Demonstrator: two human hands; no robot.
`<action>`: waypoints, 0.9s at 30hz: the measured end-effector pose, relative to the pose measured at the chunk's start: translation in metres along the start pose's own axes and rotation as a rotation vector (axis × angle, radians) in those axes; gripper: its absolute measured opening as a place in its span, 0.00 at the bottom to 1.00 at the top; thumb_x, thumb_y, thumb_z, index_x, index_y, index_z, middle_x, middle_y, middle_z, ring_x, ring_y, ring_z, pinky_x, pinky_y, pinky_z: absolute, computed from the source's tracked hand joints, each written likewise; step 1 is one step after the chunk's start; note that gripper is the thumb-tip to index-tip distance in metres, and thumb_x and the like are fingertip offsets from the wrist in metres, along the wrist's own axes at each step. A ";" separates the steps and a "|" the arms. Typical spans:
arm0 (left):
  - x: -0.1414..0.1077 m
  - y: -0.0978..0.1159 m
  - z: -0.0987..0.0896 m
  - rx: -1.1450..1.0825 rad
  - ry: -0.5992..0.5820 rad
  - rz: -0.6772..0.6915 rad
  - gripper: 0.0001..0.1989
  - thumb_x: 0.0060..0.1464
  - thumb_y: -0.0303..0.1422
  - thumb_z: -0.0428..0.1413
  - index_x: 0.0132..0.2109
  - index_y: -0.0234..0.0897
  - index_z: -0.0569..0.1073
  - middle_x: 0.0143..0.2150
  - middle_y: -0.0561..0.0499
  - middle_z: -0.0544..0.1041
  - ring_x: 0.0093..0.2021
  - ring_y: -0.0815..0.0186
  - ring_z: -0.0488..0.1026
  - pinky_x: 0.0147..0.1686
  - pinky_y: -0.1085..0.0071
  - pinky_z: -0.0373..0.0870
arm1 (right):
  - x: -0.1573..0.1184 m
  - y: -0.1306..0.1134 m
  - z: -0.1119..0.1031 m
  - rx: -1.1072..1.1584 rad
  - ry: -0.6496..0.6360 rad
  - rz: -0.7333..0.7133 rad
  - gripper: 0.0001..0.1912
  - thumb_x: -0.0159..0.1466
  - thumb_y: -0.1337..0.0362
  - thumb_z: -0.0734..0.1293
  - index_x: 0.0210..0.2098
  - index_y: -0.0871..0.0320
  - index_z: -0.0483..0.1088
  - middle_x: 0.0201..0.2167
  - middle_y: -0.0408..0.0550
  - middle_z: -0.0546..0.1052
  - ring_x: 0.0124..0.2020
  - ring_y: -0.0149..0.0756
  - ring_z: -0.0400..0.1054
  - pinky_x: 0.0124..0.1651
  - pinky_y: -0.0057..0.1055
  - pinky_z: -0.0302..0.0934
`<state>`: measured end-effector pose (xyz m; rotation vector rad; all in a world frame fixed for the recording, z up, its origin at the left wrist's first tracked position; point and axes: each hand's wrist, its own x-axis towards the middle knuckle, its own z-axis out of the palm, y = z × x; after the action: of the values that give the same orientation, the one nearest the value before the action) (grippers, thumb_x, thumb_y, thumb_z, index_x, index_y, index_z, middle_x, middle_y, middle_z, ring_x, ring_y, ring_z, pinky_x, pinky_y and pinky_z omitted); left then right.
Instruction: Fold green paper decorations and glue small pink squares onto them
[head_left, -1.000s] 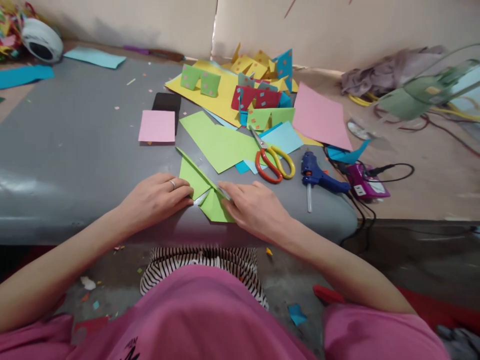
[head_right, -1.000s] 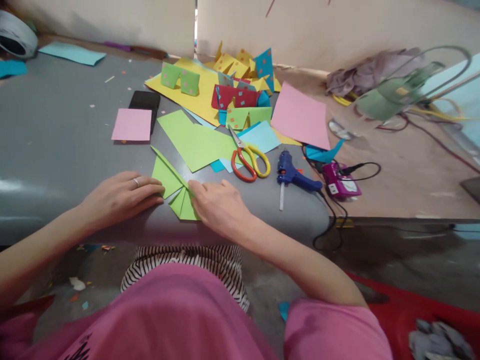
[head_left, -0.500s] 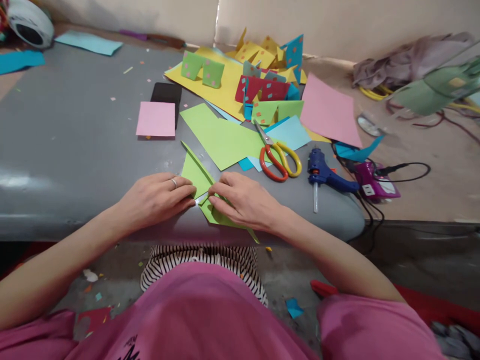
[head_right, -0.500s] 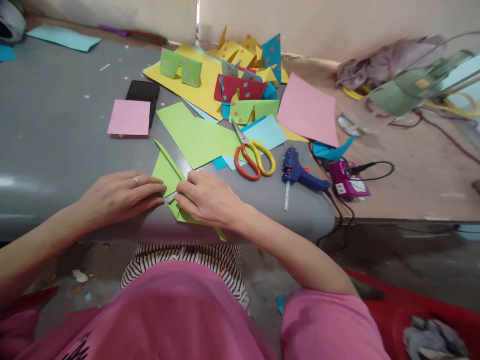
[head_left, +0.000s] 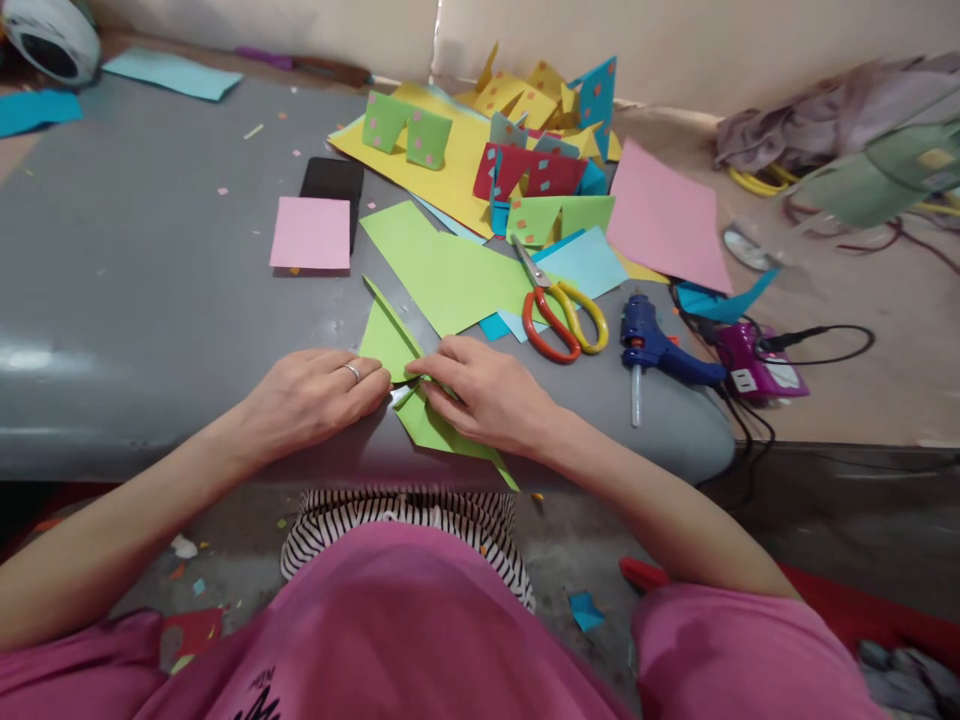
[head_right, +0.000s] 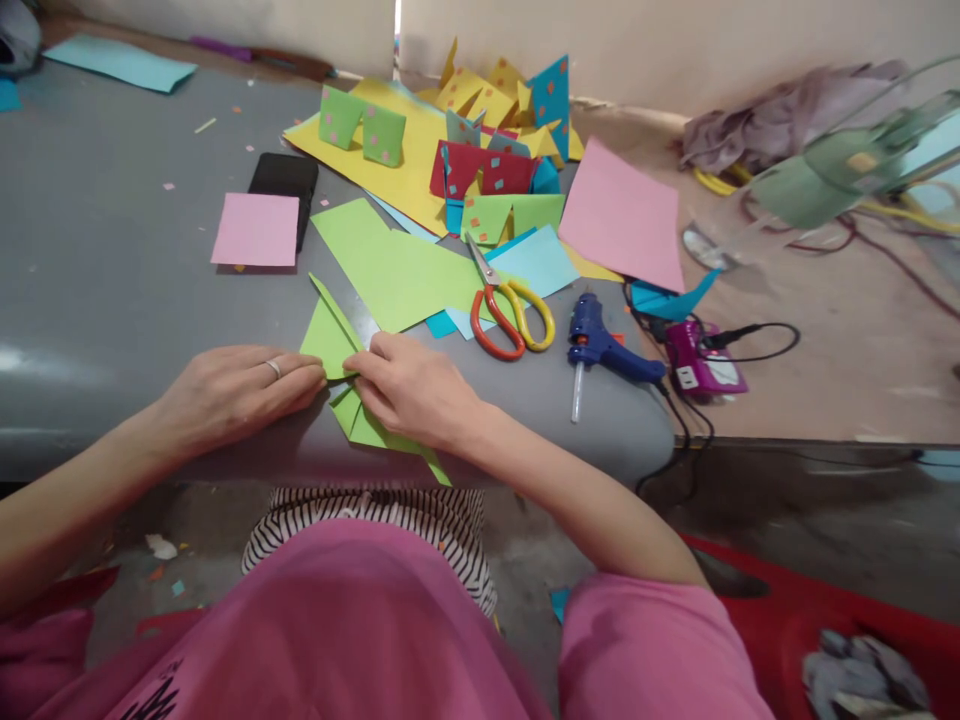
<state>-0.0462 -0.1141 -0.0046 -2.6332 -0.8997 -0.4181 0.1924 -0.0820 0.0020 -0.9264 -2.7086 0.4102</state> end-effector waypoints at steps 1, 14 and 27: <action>-0.001 0.001 0.001 0.009 0.015 -0.007 0.11 0.66 0.27 0.50 0.35 0.39 0.74 0.30 0.53 0.79 0.28 0.67 0.72 0.28 0.68 0.61 | 0.001 0.000 0.000 -0.003 -0.016 0.001 0.16 0.71 0.65 0.58 0.48 0.61 0.75 0.35 0.51 0.72 0.38 0.37 0.64 0.37 0.31 0.54; -0.006 -0.004 0.003 -0.082 0.033 -0.016 0.10 0.67 0.34 0.52 0.40 0.38 0.77 0.40 0.52 0.83 0.33 0.66 0.77 0.33 0.69 0.68 | 0.012 -0.001 -0.010 0.068 -0.133 0.065 0.14 0.67 0.68 0.61 0.41 0.61 0.79 0.33 0.50 0.72 0.36 0.35 0.64 0.34 0.30 0.50; 0.000 0.007 0.008 -0.045 0.055 -0.264 0.13 0.66 0.31 0.50 0.34 0.37 0.77 0.30 0.51 0.81 0.29 0.65 0.76 0.26 0.69 0.62 | 0.024 -0.007 -0.008 0.042 -0.131 0.097 0.10 0.68 0.66 0.63 0.38 0.60 0.77 0.33 0.47 0.73 0.35 0.33 0.64 0.33 0.28 0.49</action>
<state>-0.0408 -0.1161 -0.0131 -2.5355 -1.2378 -0.5780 0.1726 -0.0708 0.0150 -1.0569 -2.7672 0.5642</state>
